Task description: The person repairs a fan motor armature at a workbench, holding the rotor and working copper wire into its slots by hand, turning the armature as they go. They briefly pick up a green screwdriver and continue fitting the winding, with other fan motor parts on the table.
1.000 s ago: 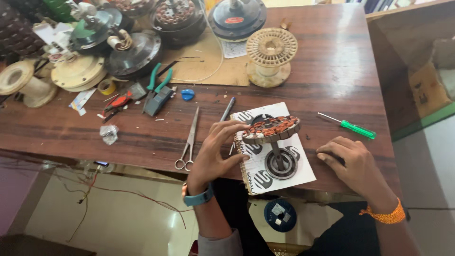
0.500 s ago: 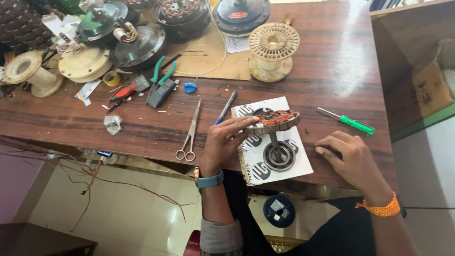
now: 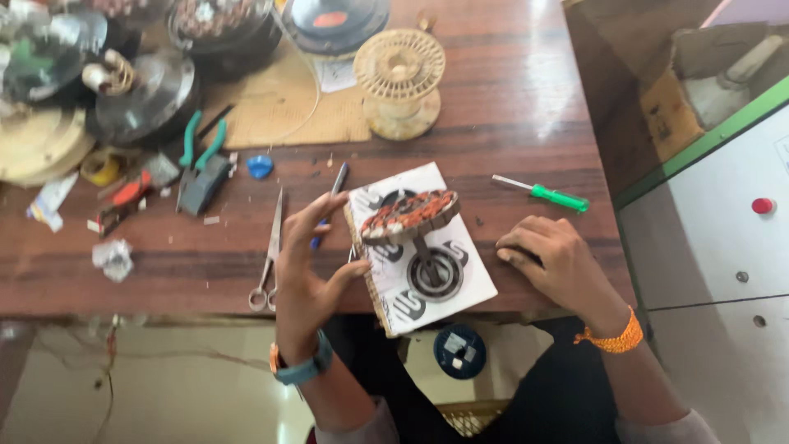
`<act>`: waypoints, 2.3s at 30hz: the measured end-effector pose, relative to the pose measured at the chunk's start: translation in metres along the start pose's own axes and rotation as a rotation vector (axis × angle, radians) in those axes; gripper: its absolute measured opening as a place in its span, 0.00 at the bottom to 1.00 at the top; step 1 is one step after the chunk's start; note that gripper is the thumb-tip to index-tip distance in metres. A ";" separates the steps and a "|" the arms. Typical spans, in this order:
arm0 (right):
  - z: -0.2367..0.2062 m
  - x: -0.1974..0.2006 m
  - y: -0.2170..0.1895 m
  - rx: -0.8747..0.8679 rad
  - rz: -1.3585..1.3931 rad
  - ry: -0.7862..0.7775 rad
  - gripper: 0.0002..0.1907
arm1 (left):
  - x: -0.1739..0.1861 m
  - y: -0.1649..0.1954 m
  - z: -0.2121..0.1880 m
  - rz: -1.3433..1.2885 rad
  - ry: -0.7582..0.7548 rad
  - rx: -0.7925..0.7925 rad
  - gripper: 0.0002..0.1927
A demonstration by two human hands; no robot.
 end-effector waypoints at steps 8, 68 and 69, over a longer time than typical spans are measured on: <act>0.002 -0.007 0.004 -0.115 -0.013 -0.037 0.06 | -0.009 -0.039 -0.001 -0.329 0.199 0.001 0.36; 0.001 -0.005 0.007 -0.094 0.006 -0.030 0.07 | -0.003 0.020 -0.006 -0.220 0.242 -0.002 0.25; 0.001 -0.005 0.006 -0.090 0.008 -0.024 0.07 | -0.001 0.022 -0.003 -0.126 0.188 -0.007 0.21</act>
Point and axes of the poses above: each hand's wrist, its own z-axis towards the middle knuckle, its own x-axis out of the back of the hand, y = z × x, the point moved 1 cm from there along z, towards the middle knuckle, and after that the axes turned 3 degrees about -x, right-handed, at the moved point
